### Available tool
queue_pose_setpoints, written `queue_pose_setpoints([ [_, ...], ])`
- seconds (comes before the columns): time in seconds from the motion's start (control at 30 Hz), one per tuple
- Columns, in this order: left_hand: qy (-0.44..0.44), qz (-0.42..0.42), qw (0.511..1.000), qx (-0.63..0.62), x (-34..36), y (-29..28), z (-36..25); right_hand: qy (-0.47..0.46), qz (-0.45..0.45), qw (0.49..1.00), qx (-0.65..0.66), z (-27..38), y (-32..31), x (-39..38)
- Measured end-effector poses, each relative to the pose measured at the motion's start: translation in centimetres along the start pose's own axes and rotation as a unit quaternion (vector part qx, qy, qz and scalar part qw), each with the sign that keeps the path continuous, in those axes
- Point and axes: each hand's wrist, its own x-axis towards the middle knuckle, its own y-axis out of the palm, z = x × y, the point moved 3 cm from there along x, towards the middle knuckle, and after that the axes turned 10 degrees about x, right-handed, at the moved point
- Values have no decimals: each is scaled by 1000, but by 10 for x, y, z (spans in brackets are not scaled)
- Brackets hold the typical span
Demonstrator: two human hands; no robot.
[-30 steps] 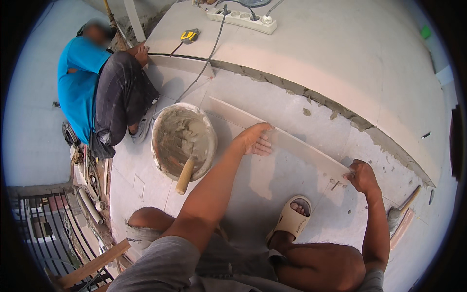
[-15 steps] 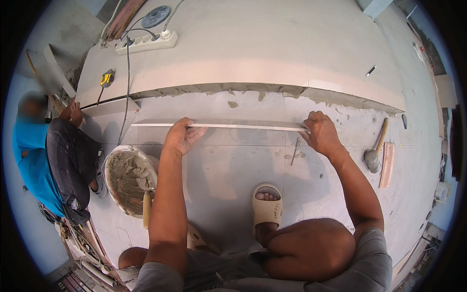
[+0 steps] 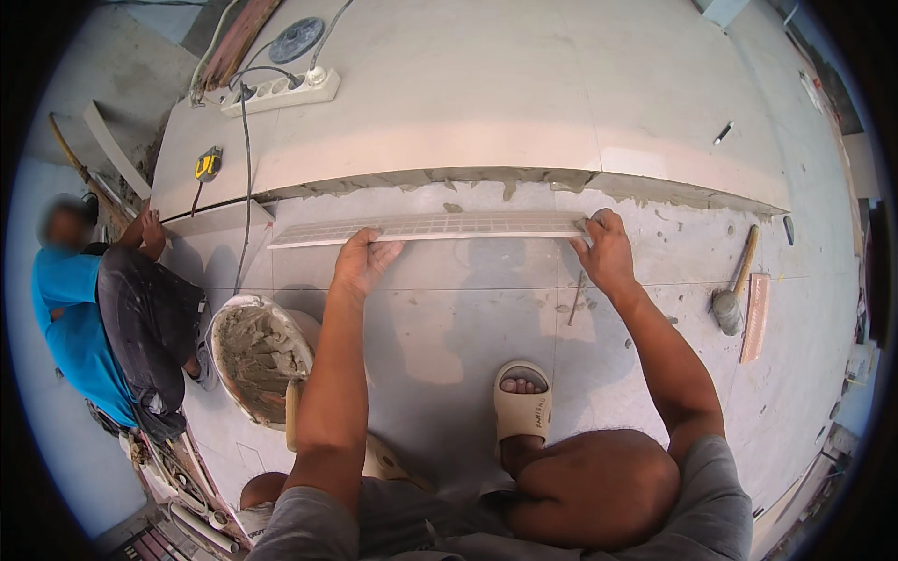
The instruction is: The person scoops adhesive from a bucket using a trowel and spreads it along a floor edge. They then place a long white tile onto the adhesive and tap it into place with a rubber mallet.
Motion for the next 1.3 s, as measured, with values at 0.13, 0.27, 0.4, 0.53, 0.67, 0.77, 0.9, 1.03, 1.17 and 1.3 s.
queue_pose_setpoints([
  [0.13, -1, -24, 1000, 14, -2, -4, 7, -20, 5, 1000, 5, 1, 2, -9],
  [0.27, 4, -56, 998, 33, -5, 8, 1, -28, -12, 1000, 7, -4, 5, -5],
  [0.4, -9, -68, 996, 58, 0, 24, -25, 34, -65, 996, 56, -1, -1, 13],
  [0.53, -22, -102, 993, 60, 6, 30, -37, 259, -45, 952, 160, -21, 10, 12],
  [0.67, -10, -89, 993, 71, 9, 32, -42, 355, -86, 817, 446, -51, 47, -8],
  [0.77, -9, -84, 994, 67, 19, 24, -47, 376, -140, 698, 593, -35, 59, -9],
  [0.9, -13, -78, 994, 73, 31, 22, -49, 375, -191, 619, 663, -27, 76, -5],
  [1.03, -3, -45, 996, 77, 44, 21, -55, 376, -209, 565, 704, -20, 76, 8],
  [1.17, -16, -37, 997, 64, 54, 22, -60, 351, -207, 531, 743, -12, 74, 21],
  [1.3, -1, -24, 998, 62, 63, 20, -63, 339, -209, 529, 750, -11, 74, 31],
])
